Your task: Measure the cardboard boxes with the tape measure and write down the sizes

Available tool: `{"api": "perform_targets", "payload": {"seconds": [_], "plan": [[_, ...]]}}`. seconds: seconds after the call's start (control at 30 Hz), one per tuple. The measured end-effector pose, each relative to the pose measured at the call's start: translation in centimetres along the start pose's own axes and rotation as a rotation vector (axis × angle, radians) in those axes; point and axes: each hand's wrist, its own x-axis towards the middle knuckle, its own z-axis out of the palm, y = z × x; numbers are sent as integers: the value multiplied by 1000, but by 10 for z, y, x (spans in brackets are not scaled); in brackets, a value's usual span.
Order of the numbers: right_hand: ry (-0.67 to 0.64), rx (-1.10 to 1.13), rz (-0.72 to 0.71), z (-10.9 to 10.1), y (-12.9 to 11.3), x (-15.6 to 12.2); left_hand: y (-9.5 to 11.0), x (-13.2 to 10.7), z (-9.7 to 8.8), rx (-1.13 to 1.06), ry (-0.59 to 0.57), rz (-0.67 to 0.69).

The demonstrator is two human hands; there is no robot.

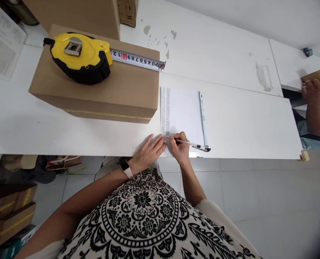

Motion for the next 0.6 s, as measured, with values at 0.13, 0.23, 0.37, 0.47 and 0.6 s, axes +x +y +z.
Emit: {"api": "perform_targets", "payload": {"seconds": [0.13, 0.23, 0.37, 0.47, 0.6], "plan": [[6, -2, 10, 0, 2, 0, 0, 0, 0, -19, 2, -14], [-2, -6, 8, 0, 3, -1, 0, 0, 0, -15, 12, -11], [0, -18, 3, -1, 2, 0, 0, 0, -1, -21, -11, -13], [-3, -19, -5, -1, 1, 0, 1, 0, -1, -21, -10, -18], [-11, 9, -9, 0, 0, 1, 1, -1, 0, -21, 1, -14]]}}
